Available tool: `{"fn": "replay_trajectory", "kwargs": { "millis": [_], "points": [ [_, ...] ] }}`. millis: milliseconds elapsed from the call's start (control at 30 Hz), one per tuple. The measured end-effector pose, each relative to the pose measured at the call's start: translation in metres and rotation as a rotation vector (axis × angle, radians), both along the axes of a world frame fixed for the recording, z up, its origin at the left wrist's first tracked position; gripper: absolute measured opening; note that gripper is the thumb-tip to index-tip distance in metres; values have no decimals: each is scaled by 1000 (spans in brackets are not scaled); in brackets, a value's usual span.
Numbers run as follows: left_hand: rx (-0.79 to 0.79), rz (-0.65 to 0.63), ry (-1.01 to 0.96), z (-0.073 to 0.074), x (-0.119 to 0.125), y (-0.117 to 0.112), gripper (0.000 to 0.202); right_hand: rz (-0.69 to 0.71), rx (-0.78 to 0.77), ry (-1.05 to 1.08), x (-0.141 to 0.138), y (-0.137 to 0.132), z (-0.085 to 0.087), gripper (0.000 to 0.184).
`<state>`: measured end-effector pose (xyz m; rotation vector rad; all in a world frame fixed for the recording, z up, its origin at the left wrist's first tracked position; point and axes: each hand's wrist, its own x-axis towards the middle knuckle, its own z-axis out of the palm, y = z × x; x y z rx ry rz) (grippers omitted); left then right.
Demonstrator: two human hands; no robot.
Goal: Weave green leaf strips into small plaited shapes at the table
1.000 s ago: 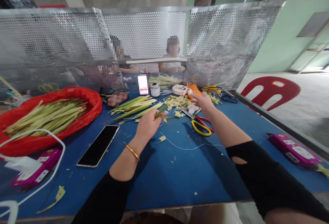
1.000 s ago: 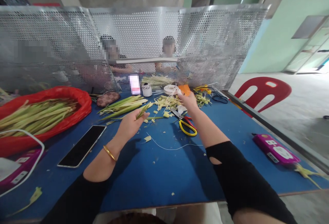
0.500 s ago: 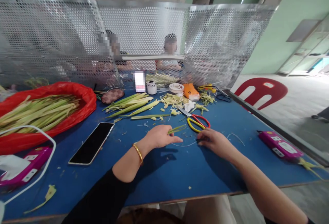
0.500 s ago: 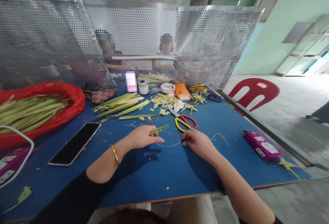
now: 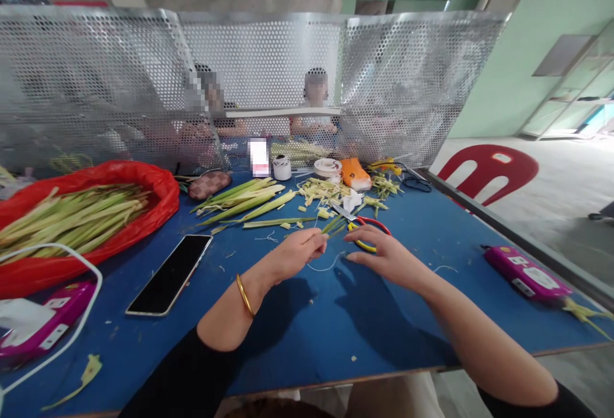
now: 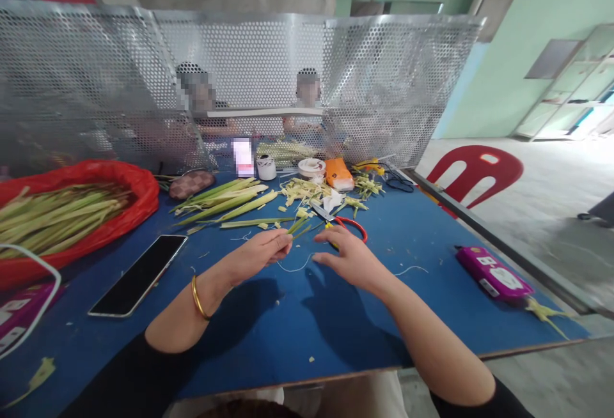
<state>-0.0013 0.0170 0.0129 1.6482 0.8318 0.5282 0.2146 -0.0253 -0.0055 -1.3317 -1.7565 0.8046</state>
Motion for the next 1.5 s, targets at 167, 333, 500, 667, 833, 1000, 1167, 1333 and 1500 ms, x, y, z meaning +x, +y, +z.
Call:
{"fn": "replay_trajectory", "kwargs": {
  "millis": [167, 333, 500, 667, 833, 1000, 1167, 1333, 1500],
  "points": [
    [5, 28, -52, 1, -1, -1, 35, 44, -85, 403, -41, 13, 16, 18],
    [48, 35, 23, 1, 0, -5, 37, -72, -120, 619, -52, 15, 5, 16],
    [-88, 40, -5, 8, 6, -14, 48, -86, -132, 631, -45, 9, 2, 12],
    [-170, 83, -18, 10, 7, -13, 36, -79, -99, 498, -40, 10, 3, 12],
    [-105, 214, -5, 8, 1, -6, 31, -83, 37, -254, -10, 19, -4, 9],
    [-183, 310, -70, 9, -4, -3, 27, -119, -31, -559, 15, 23, -13, 11],
    [-337, 298, -208, 8, -7, -1, 25, -68, -182, -514, 3, 20, -18, 8],
    [-474, 346, -328, 9, -11, 2, 20, -118, -197, -529, -12, 17, -25, 8],
    [-415, 367, -277, 11, -12, 2, 21, -98, -143, -414, -8, 18, -19, 10]
  ]
}}
